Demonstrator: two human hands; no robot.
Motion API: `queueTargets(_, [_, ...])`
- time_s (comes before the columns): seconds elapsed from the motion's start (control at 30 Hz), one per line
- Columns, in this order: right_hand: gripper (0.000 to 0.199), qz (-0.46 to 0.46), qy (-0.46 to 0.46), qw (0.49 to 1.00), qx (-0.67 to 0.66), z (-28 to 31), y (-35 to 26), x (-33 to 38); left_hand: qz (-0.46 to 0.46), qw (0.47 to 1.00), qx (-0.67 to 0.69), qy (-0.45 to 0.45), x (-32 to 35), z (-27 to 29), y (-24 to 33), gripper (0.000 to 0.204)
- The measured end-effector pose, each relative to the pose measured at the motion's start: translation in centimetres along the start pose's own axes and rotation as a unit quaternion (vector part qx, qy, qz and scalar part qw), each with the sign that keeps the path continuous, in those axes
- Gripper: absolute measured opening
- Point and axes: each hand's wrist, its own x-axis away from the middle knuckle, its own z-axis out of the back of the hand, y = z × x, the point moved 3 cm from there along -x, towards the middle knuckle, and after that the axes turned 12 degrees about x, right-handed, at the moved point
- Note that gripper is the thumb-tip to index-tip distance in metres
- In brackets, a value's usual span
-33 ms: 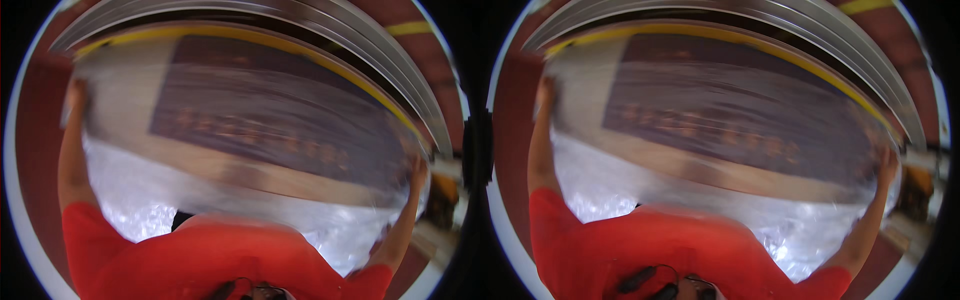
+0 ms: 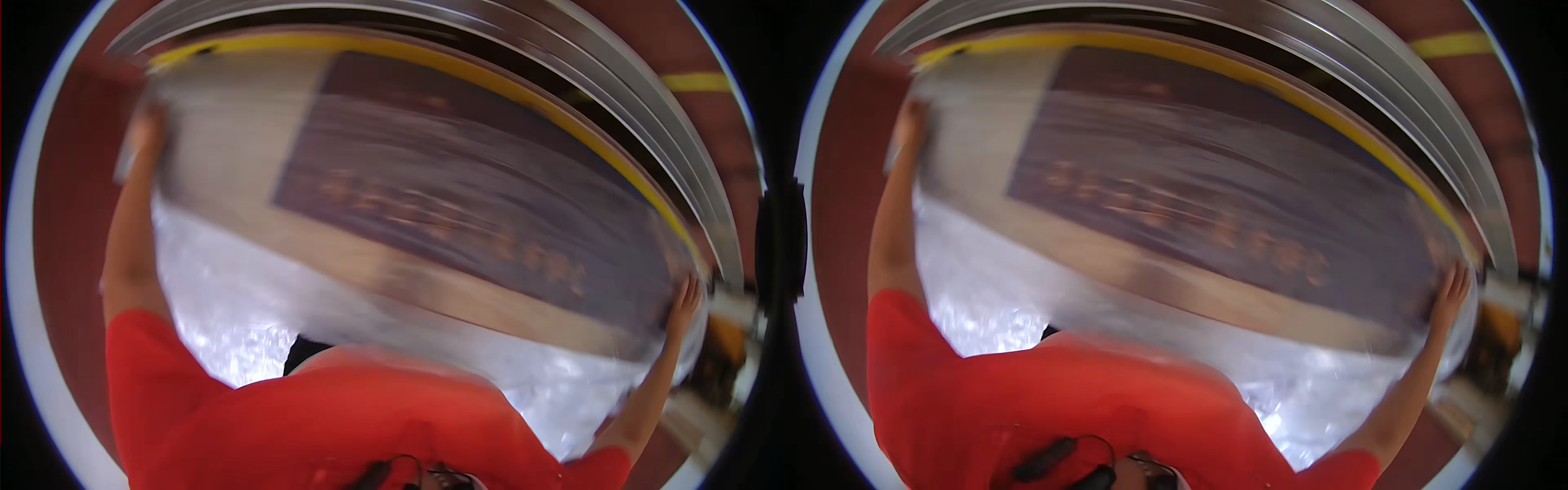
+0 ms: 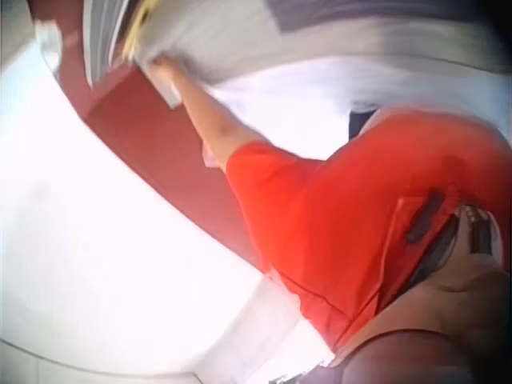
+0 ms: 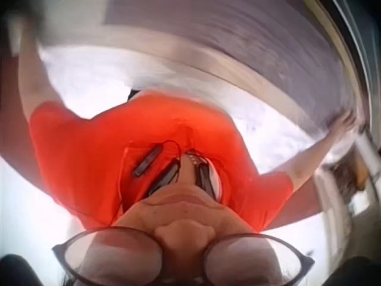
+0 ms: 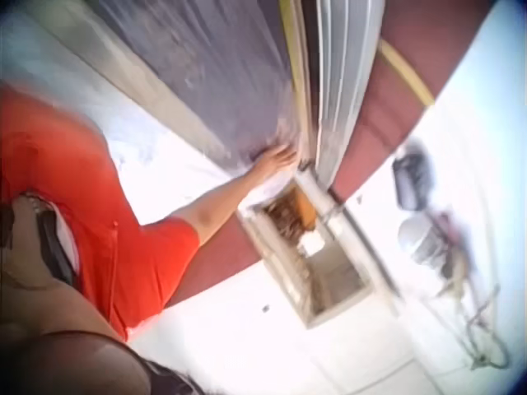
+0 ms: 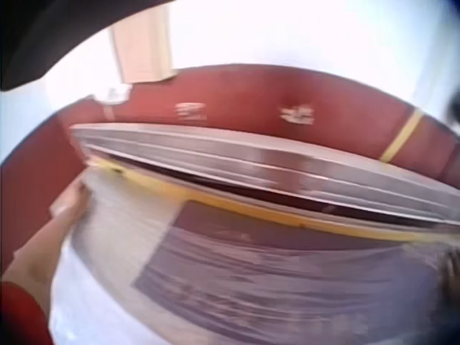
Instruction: The person wraps a large rectangular package with clear plastic film. They repeatedly pull the film from a roll, stretch it over the package, and smooth it down to secure the wrapping. The process is repeated multiple times to ensure the package is fully covered.
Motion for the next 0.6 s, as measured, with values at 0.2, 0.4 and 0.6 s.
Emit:
queueTargets(0.2, [0.057,0.1,-0.254,0.961,-0.028,-5.4,6.9,-0.5,-0.12,0.936,-0.317,0.096,1.4,-2.6,4.6,0.028])
queueTargets(0.4, [0.03,0.105,-0.204,0.604,-0.763,38.2,-21.3,-19.9,-0.085,0.944,-0.288,0.136,4.1,-2.3,6.0,0.024])
queueTargets(0.6, [0.068,0.462,-0.042,0.566,-0.682,57.5,-44.2,-17.5,-0.062,0.958,-0.244,0.133,3.0,-2.5,5.4,0.024])
